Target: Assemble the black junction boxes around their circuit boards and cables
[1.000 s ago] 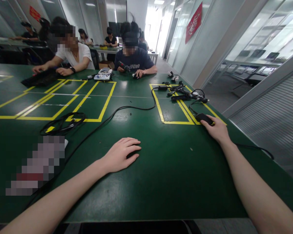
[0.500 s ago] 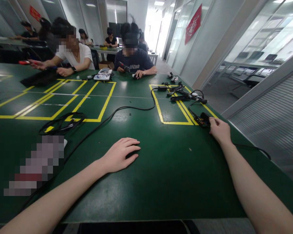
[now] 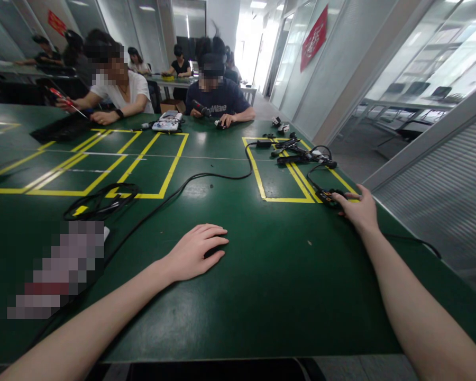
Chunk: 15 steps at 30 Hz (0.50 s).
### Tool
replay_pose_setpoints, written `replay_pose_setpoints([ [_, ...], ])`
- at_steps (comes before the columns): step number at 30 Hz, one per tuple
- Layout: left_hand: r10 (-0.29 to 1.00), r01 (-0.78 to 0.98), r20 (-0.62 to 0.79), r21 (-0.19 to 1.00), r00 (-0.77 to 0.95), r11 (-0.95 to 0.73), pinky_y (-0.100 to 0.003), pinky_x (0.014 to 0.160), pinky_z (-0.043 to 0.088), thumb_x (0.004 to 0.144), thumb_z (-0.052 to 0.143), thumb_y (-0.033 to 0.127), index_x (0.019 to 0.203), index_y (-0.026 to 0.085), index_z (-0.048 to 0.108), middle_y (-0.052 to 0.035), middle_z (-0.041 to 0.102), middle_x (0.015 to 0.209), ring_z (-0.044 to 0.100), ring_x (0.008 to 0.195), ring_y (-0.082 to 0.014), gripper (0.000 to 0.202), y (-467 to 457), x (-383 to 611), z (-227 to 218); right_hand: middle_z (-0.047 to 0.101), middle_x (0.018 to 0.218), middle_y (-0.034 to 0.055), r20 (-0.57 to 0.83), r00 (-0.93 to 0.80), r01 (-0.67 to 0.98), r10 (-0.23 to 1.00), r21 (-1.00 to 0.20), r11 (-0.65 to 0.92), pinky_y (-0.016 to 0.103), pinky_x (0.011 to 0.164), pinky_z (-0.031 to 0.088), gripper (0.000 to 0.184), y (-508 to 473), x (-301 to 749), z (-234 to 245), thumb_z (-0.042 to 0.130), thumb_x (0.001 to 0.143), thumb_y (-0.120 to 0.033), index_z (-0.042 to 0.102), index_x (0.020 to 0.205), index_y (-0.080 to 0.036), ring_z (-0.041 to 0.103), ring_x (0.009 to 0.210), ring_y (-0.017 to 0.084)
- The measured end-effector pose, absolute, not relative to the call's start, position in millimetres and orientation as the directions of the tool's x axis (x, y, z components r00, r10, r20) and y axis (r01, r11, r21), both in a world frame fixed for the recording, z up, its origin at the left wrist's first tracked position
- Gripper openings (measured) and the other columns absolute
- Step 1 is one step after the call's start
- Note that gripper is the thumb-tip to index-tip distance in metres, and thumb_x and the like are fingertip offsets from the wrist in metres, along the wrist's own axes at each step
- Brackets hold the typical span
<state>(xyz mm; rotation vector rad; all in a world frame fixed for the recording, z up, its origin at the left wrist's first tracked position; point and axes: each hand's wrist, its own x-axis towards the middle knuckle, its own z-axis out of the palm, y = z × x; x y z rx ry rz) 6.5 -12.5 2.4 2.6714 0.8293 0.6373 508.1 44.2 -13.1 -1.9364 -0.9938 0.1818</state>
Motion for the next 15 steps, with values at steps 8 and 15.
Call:
replay_pose_setpoints([
  [8, 0.584, 0.469, 0.333, 0.367, 0.74, -0.803, -0.048, 0.111, 0.053, 0.102, 0.061, 0.027, 0.121, 0.022, 0.075, -0.0104, 0.073, 0.135, 0.066, 0.129, -0.0274, 0.024, -11.7, 6.8, 0.6, 0.065, 0.095, 0.0087, 0.375, 0.574, 0.746, 0.728, -0.606, -0.276, 0.05, 0.088, 0.054, 0.064, 42.6, 492.0, -4.7, 0.084, 0.063, -0.05, 0.064, 0.116, -0.02, 0.065, 0.096, 0.035],
  [15, 0.586, 0.464, 0.326, 0.382, 0.741, -0.799, -0.049, 0.113, 0.053, 0.102, 0.061, 0.027, 0.122, 0.023, 0.075, -0.0108, 0.072, 0.137, 0.066, 0.13, -0.0274, 0.025, -12.0, 6.5, 0.6, 0.064, 0.096, 0.0156, 0.472, 0.47, 0.803, 0.746, -0.58, -0.139, 0.055, 0.095, 0.05, 0.039, 44.0, 509.7, -9.6, 0.068, 0.084, -0.05, 0.068, 0.107, -0.019, 0.061, 0.105, 0.04],
])
